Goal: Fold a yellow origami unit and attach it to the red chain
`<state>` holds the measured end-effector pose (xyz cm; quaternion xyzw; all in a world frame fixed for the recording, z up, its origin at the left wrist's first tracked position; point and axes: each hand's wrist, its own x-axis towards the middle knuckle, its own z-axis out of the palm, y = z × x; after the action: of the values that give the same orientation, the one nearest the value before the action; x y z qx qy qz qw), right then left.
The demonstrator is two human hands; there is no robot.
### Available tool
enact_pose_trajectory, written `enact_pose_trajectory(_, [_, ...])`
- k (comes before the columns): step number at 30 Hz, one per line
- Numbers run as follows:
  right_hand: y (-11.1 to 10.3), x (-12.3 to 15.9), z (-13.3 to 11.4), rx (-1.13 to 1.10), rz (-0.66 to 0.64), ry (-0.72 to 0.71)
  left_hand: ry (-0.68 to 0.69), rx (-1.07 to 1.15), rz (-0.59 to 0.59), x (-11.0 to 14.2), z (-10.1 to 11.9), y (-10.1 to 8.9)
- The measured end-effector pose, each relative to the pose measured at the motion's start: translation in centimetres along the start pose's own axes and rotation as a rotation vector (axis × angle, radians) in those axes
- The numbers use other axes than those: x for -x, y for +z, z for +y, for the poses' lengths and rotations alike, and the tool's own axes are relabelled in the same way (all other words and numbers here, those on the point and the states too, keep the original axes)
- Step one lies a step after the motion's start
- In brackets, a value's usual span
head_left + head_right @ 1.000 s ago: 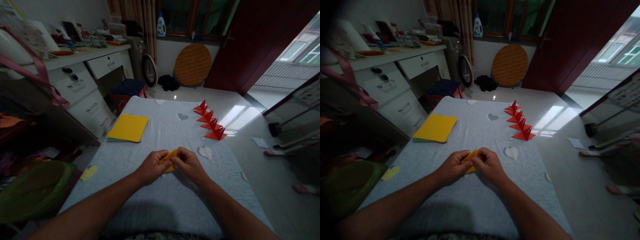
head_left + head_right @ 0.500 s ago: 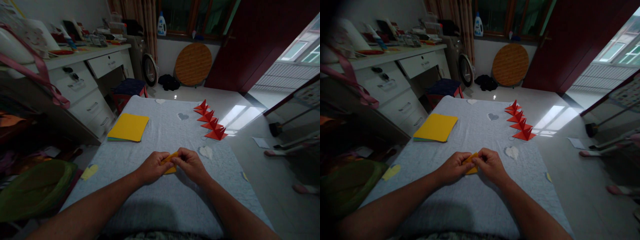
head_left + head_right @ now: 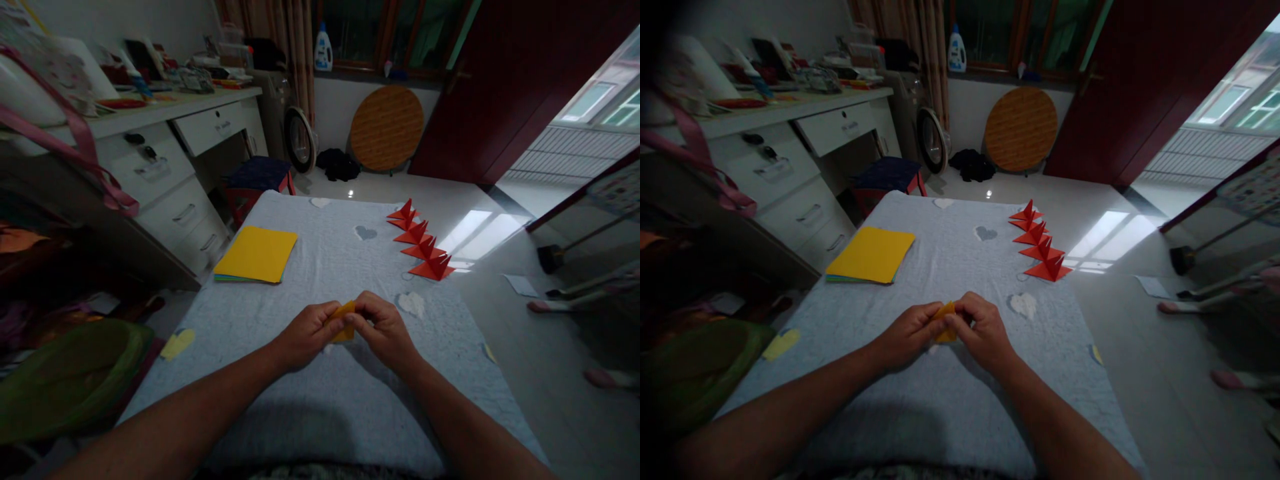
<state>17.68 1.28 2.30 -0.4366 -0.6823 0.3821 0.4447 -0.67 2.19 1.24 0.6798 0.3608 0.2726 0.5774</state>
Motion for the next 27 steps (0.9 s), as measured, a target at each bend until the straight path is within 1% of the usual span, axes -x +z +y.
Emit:
enact_pose_trajectory(4, [0.0,0.1,0.1,0.042,0.027,0.004,0.028,-0.155,-0.024,0.0,0.3,0.0])
enact_pose_trajectory(8, [-0.1,0.0,0.1,-0.011,0.046,0.059,0.004,-0.186,-0.047,0.1,0.5,0.1])
enact_pose_trajectory(10, [-0.2,-0.1,0.0,-0.051,0.061,0.09,-0.028,-0.163,-0.028,0.1,0.4,0.1])
enact_pose_trajectory(13, [-0.2,-0.3,0.2,-0.152,0.07,0.158,-0.072,-0.06,0.004,0.0,0.0,0.0])
enact_pose_trajectory(15, [-0.1,-0.3,0.5,-0.223,0.057,0.212,-0.09,0.016,0.031,-0.1,-0.2,-0.1])
enact_pose_trajectory(17, [0.1,-0.3,0.9,-0.252,0.009,0.251,-0.092,0.058,0.07,-0.2,-0.1,-0.2])
enact_pose_trajectory(20, [0.4,-0.2,1.3,-0.197,-0.051,0.238,-0.082,0.07,0.1,-0.2,0.0,-0.2])
enact_pose_trajectory(24, [0.1,-0.2,1.4,-0.097,-0.028,0.167,-0.104,0.065,0.071,-0.1,-0.2,-0.2])
enact_pose_trajectory(27, [-0.5,-0.4,1.1,-0.145,-0.021,0.159,-0.109,0.084,0.045,-0.1,-0.4,-0.4])
